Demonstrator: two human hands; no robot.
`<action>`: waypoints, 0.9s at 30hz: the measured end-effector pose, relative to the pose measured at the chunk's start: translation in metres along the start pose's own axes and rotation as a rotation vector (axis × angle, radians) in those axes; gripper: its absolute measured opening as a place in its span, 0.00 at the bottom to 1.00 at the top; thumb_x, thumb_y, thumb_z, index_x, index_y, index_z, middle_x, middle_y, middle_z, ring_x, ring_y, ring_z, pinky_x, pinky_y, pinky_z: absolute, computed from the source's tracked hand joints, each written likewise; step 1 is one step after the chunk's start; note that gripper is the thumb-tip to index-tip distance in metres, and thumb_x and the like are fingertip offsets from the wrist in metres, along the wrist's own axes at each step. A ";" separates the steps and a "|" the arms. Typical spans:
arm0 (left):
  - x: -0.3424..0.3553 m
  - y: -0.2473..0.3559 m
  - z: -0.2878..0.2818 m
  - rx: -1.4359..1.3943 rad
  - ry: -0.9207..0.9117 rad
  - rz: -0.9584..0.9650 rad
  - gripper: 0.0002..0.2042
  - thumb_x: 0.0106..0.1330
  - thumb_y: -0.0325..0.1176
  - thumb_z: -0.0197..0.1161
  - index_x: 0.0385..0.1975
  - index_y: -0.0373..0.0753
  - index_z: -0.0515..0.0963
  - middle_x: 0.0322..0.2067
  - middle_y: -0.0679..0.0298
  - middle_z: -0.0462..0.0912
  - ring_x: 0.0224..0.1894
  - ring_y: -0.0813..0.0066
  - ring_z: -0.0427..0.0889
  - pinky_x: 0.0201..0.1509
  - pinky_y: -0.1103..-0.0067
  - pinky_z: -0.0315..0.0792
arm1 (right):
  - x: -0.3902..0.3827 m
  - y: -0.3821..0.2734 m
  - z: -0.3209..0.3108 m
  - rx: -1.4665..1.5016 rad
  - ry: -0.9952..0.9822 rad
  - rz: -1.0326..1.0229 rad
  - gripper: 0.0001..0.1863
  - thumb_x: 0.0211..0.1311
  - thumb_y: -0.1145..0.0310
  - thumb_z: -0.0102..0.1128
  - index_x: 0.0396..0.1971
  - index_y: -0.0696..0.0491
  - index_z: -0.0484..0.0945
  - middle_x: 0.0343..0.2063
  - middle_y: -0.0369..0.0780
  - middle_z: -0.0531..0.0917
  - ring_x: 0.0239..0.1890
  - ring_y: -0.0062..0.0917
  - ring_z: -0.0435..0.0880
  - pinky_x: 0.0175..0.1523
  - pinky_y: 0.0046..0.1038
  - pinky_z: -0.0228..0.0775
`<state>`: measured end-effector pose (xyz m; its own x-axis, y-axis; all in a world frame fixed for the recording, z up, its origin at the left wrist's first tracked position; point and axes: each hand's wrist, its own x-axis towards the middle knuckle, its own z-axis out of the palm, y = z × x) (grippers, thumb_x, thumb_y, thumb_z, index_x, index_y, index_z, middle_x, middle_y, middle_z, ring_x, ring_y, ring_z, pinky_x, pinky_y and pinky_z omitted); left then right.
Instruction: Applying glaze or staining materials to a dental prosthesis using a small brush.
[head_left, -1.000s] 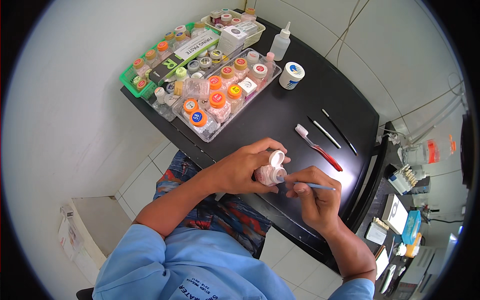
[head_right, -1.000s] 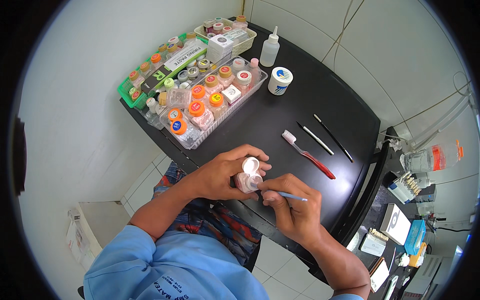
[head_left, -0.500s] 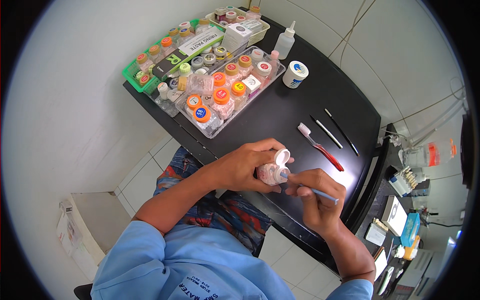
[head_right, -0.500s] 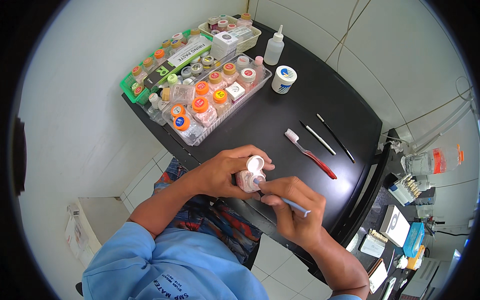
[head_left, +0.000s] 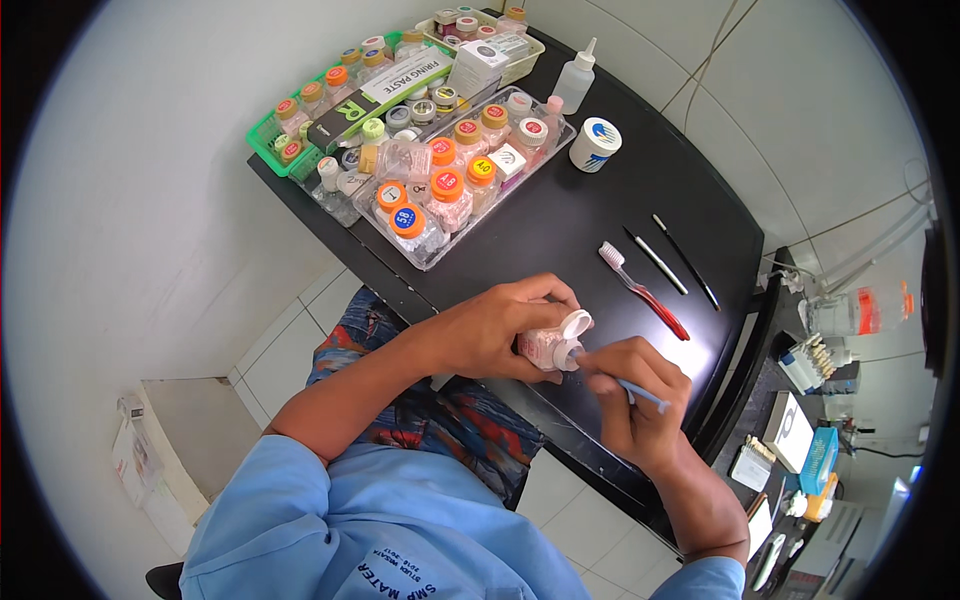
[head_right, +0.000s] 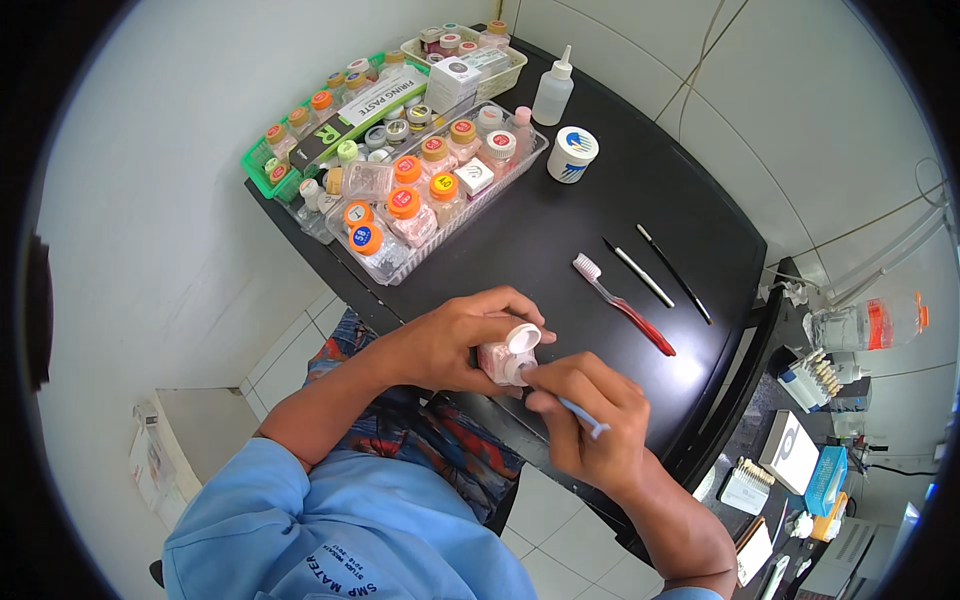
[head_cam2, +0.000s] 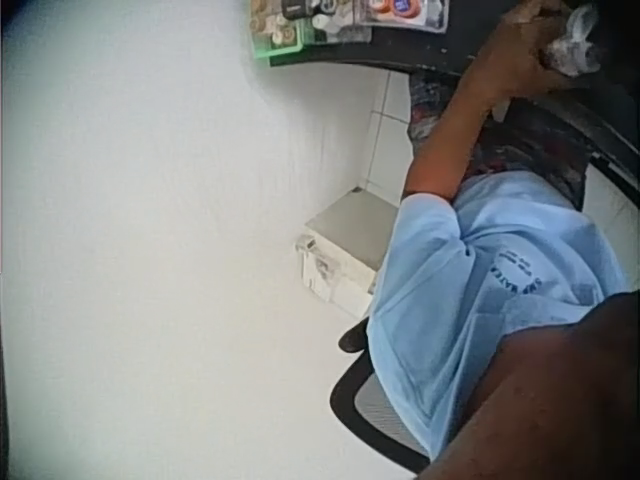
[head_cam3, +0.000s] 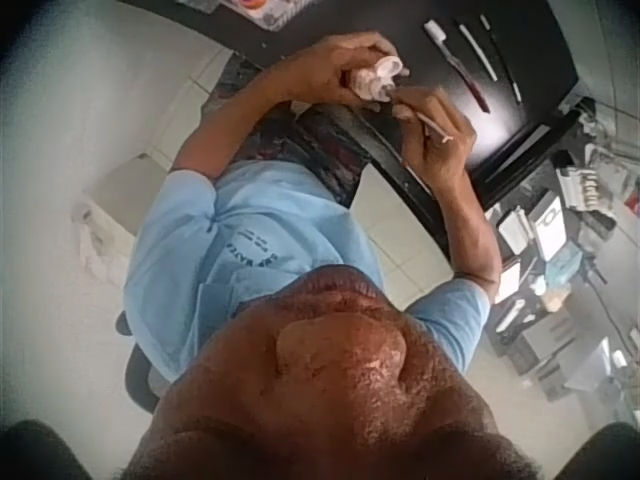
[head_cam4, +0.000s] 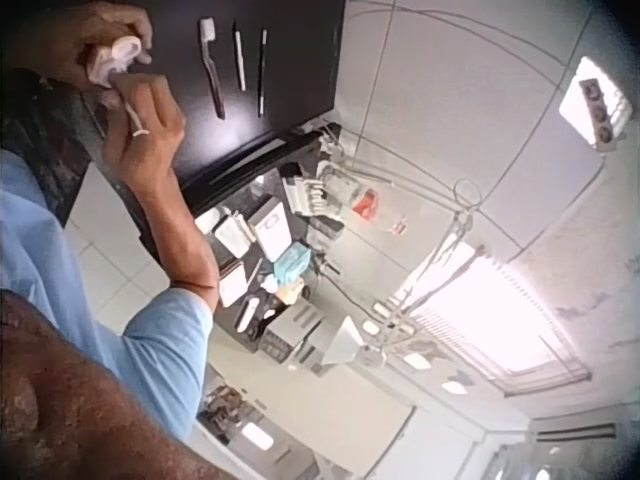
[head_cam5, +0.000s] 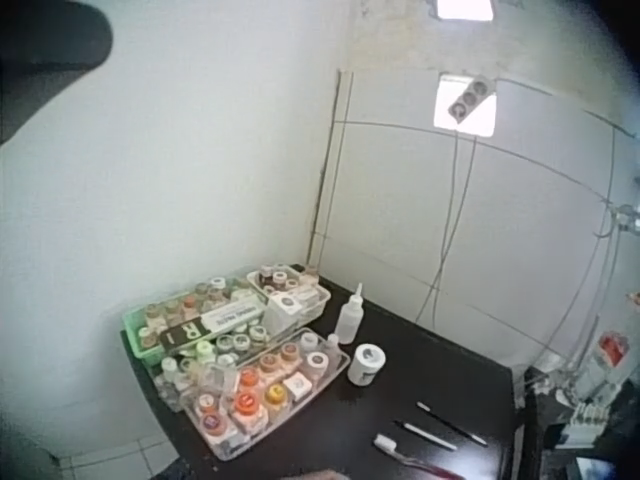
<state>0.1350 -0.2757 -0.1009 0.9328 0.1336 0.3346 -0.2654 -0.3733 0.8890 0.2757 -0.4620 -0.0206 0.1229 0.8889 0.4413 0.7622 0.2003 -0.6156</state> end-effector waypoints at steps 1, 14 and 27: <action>0.000 0.000 0.000 -0.011 -0.002 -0.008 0.30 0.53 0.30 0.83 0.60 0.41 0.85 0.58 0.58 0.80 0.57 0.61 0.84 0.60 0.69 0.79 | 0.001 0.000 0.000 0.000 0.000 0.001 0.07 0.60 0.81 0.72 0.38 0.59 0.86 0.31 0.42 0.86 0.25 0.29 0.85 0.30 0.28 0.74; 0.000 0.001 0.002 0.032 0.034 0.020 0.31 0.53 0.29 0.83 0.62 0.43 0.85 0.54 0.60 0.79 0.53 0.64 0.84 0.56 0.70 0.80 | -0.001 0.003 0.000 0.026 -0.009 -0.022 0.05 0.62 0.78 0.72 0.38 0.59 0.86 0.30 0.43 0.86 0.24 0.30 0.84 0.29 0.29 0.74; 0.001 0.001 -0.002 0.021 0.137 -0.092 0.31 0.48 0.40 0.89 0.47 0.38 0.75 0.44 0.62 0.77 0.45 0.64 0.82 0.48 0.69 0.77 | -0.011 0.010 -0.003 0.128 0.231 -0.049 0.14 0.79 0.67 0.60 0.36 0.63 0.83 0.29 0.46 0.86 0.25 0.27 0.86 0.28 0.25 0.76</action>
<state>0.1348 -0.2737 -0.0989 0.9107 0.2915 0.2926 -0.1735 -0.3728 0.9115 0.2842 -0.4709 -0.0293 0.2409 0.7620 0.6011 0.6863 0.3042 -0.6606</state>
